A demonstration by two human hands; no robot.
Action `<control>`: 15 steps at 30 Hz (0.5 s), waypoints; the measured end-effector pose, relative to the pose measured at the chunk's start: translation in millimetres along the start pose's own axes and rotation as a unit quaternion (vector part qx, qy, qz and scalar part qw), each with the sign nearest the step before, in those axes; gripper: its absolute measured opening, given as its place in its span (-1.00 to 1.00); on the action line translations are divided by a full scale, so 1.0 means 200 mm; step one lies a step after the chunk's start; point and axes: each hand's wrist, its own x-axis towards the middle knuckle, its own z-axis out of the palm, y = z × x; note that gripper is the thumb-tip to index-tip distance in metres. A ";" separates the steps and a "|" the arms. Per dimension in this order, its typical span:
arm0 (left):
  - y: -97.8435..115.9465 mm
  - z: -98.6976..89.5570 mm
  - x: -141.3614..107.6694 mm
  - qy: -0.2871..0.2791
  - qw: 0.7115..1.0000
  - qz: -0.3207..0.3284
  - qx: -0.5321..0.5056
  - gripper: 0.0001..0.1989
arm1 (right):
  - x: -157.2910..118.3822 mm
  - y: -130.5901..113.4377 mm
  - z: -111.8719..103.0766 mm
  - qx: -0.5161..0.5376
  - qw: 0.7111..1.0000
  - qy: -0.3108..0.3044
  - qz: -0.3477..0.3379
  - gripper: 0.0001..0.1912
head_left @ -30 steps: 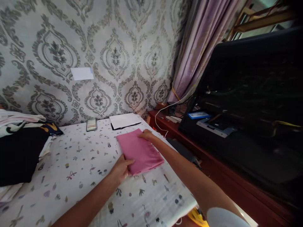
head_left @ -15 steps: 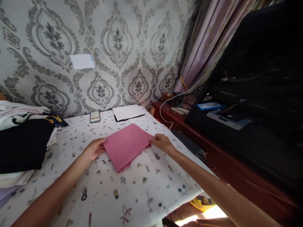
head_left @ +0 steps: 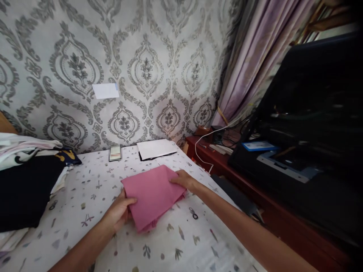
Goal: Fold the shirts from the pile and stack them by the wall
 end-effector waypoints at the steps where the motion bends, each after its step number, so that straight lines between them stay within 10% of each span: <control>1: 0.03 0.01 0.02 -0.002 1.000 0.014 -0.001 -0.25 | 0.01 0.01 -0.02 0.045 0.999 -0.003 -0.010 -0.85; 5: 0.25 0.11 0.20 -0.029 0.995 0.089 0.019 -0.26 | 0.15 -0.04 -0.14 0.186 0.980 0.031 -0.060 -0.76; 11: 0.66 0.33 0.69 -0.020 0.975 0.205 0.085 -0.31 | 0.61 -0.23 -0.36 0.085 0.974 0.183 -0.103 -0.73; 15: 0.67 0.40 1.03 0.058 0.979 0.173 0.094 -0.43 | 0.90 -0.21 -0.35 0.052 0.971 0.223 -0.071 -0.86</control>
